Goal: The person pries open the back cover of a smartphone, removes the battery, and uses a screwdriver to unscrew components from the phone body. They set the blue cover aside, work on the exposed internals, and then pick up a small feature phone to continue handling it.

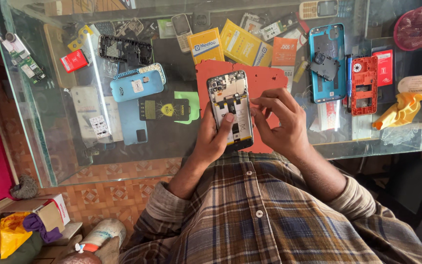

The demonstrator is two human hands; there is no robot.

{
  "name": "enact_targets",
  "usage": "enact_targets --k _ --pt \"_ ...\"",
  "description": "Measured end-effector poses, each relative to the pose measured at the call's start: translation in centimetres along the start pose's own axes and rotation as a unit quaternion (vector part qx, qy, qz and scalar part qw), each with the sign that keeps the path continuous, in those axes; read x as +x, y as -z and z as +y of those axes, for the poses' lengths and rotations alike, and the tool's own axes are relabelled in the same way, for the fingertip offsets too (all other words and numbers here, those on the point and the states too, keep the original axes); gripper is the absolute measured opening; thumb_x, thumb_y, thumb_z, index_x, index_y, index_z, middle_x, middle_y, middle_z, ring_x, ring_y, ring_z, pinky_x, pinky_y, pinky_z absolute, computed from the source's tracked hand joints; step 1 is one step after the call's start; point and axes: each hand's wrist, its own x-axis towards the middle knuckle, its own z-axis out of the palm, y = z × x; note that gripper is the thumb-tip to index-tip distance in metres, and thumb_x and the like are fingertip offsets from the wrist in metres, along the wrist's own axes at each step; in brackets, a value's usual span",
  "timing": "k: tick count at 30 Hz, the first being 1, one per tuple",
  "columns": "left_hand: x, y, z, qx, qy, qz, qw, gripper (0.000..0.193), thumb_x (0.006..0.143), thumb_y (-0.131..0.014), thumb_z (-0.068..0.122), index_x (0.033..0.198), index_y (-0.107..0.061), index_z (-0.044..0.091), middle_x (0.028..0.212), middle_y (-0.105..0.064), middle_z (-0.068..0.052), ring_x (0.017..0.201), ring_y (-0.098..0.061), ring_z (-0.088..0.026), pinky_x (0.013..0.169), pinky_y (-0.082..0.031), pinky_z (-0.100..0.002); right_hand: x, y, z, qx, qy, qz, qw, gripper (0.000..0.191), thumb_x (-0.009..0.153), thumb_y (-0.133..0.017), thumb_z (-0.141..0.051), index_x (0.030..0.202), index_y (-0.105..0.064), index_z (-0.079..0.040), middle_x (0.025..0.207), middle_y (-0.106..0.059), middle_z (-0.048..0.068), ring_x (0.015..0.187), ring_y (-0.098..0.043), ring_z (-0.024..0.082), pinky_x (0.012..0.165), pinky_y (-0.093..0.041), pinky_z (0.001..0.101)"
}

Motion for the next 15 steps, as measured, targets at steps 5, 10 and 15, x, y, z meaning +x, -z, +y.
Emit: enact_targets --k 5,10,15 --pt "0.0 -0.8 1.4 0.147 0.02 -0.016 0.989 0.038 0.11 -0.053 0.022 0.137 -0.043 -0.003 0.111 -0.072 -0.015 0.1 -0.073 -0.02 0.086 -0.059 -0.034 0.6 0.1 -0.1 -0.02 0.007 -0.011 1.0 0.021 0.09 -0.079 0.005 0.108 -0.072 -0.001 0.104 -0.068 0.01 0.081 -0.068 0.018 0.068 -0.056 0.0302" --pt "0.2 -1.0 2.2 0.167 0.046 -0.028 0.984 0.041 0.109 -0.052 0.024 0.136 -0.042 -0.004 0.109 -0.073 -0.017 0.099 -0.076 -0.024 0.085 -0.06 -0.036 0.8 0.1 0.0 -0.005 -0.001 -0.012 1.0 0.02 0.091 -0.08 0.003 0.109 -0.072 -0.003 0.104 -0.068 0.01 0.08 -0.069 0.017 0.068 -0.056 0.0296" --pt "0.1 -0.6 2.9 0.132 0.021 -0.068 0.989 0.051 0.112 -0.043 0.034 0.143 -0.037 -0.005 0.114 -0.073 -0.018 0.104 -0.075 -0.025 0.092 -0.058 -0.038 0.9 0.3 0.0 -0.029 0.004 -0.024 0.999 0.018 0.09 -0.081 0.001 0.106 -0.074 -0.005 0.099 -0.069 0.007 0.079 -0.069 0.018 0.068 -0.056 0.0306"
